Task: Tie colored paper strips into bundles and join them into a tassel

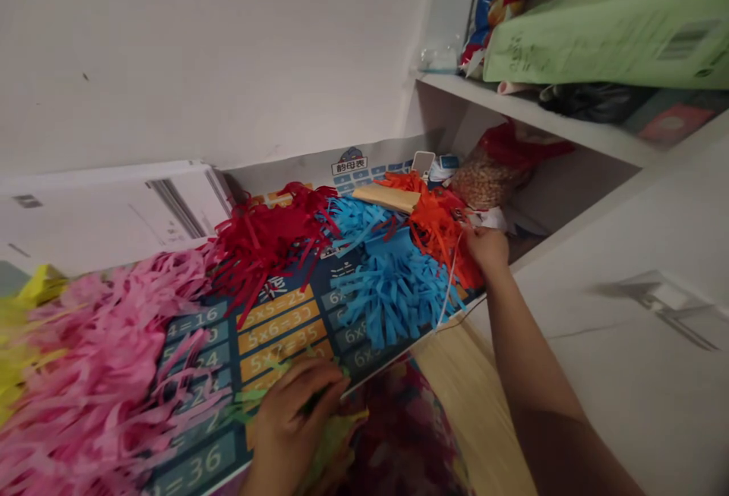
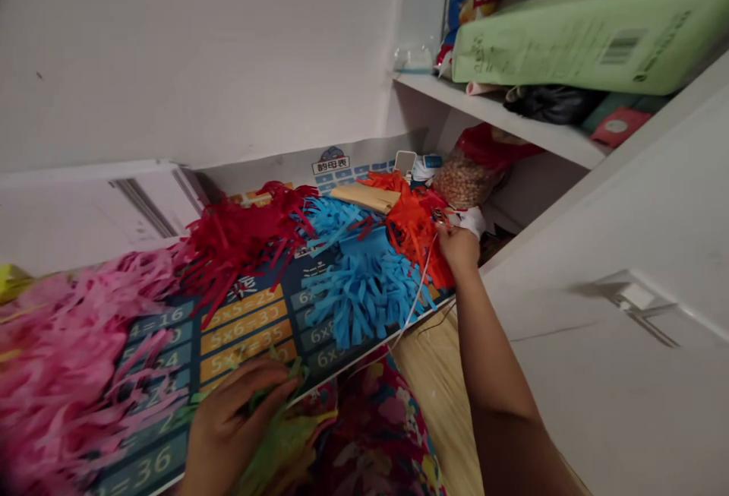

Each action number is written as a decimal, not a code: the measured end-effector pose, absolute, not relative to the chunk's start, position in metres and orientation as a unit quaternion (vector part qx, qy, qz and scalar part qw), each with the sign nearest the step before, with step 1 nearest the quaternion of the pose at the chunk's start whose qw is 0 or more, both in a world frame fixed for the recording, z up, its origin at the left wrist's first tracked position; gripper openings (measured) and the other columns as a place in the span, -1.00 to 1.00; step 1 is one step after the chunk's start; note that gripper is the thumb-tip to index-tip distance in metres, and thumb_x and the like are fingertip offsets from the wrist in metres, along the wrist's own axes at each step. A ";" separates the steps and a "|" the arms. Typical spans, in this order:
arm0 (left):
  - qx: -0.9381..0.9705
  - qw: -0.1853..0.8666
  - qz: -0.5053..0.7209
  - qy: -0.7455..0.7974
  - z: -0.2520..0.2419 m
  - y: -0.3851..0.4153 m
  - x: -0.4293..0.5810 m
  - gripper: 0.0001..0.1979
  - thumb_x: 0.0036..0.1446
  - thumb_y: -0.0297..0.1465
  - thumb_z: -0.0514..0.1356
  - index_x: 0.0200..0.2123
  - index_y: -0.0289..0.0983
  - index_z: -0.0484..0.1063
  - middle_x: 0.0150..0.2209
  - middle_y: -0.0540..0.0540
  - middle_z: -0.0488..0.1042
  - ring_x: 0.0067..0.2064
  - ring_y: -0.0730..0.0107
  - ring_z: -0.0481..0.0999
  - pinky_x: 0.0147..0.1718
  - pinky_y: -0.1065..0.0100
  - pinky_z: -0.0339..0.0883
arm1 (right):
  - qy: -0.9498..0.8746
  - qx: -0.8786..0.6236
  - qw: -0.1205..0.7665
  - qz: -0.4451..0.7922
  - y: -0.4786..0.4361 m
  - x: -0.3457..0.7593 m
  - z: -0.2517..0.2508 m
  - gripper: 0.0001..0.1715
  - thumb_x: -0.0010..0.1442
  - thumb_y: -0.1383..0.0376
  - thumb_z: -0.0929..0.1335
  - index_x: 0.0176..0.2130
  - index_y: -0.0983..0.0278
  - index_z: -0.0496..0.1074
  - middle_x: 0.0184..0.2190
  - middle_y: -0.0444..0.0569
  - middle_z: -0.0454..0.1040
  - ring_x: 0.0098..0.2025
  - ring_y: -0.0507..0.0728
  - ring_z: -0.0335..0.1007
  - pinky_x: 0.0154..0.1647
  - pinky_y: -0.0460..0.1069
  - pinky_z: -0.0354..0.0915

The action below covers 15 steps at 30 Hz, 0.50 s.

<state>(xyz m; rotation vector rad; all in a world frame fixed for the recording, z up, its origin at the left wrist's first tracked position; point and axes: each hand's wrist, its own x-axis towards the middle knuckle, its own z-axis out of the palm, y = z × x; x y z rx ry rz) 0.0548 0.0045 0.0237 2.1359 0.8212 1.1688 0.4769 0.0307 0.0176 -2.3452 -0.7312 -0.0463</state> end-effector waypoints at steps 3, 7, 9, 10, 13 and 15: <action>0.776 0.322 0.437 0.321 0.023 0.001 0.053 -0.90 0.11 -0.36 0.31 -0.45 -0.18 0.56 -0.43 -0.01 0.61 -0.41 0.35 0.63 -0.45 0.48 0.49 | -0.264 -0.899 0.351 -0.001 0.032 0.485 0.024 -0.65 0.04 0.10 0.42 -0.44 0.35 0.61 -0.46 0.21 0.58 -0.33 0.26 0.48 -0.30 0.05 0.26; 0.720 0.398 0.404 0.401 0.021 0.000 0.044 -0.86 0.09 -0.30 0.32 -0.45 -0.21 0.59 -0.42 -0.06 0.61 -0.39 0.32 0.60 -0.43 0.44 0.47 | -0.261 -0.874 0.410 -0.024 -0.001 0.448 0.032 -0.48 0.18 0.02 0.31 -0.27 0.39 0.62 -0.38 0.16 0.60 -0.33 0.23 0.48 -0.36 0.03 0.28; 0.659 0.469 0.393 0.437 0.021 -0.003 0.047 -0.82 0.07 -0.24 0.33 -0.45 -0.24 0.59 -0.42 -0.08 0.61 -0.41 0.33 0.57 -0.44 0.42 0.45 | -0.296 -0.833 0.467 0.037 -0.019 0.399 0.031 -0.42 0.21 -0.07 0.27 -0.22 0.32 0.61 -0.39 0.05 0.59 -0.40 0.15 0.47 -0.44 -0.02 0.30; 0.621 0.518 0.390 0.440 0.021 -0.005 0.051 -0.79 0.06 -0.22 0.34 -0.44 -0.25 0.57 -0.38 -0.10 0.61 -0.41 0.34 0.56 -0.44 0.41 0.45 | -0.318 -0.771 0.534 0.140 -0.027 0.368 0.029 -0.44 0.16 -0.09 0.31 -0.25 0.31 0.60 -0.42 0.02 0.58 -0.47 0.11 0.44 -0.51 -0.03 0.30; 0.518 0.689 0.357 0.360 0.019 -0.013 0.064 -0.69 0.00 -0.13 0.38 -0.44 -0.28 0.51 -0.09 -0.18 0.58 -0.31 0.33 0.59 -0.37 0.35 0.48 | -0.318 -0.591 0.576 0.466 -0.046 0.274 0.027 -0.56 0.00 -0.04 0.48 -0.31 0.27 0.59 -0.52 -0.06 0.53 -0.64 0.02 0.33 -0.68 -0.10 0.22; 0.496 0.747 0.312 0.314 0.017 -0.019 0.068 -0.64 -0.01 -0.10 0.39 -0.43 -0.28 0.48 -0.15 -0.17 0.58 -0.31 0.33 0.58 -0.37 0.36 0.46 | -0.297 -0.518 0.570 0.564 -0.054 0.234 0.027 -0.59 0.00 -0.02 0.49 -0.31 0.26 0.58 -0.55 -0.11 0.51 -0.73 -0.04 0.22 -0.76 -0.13 0.12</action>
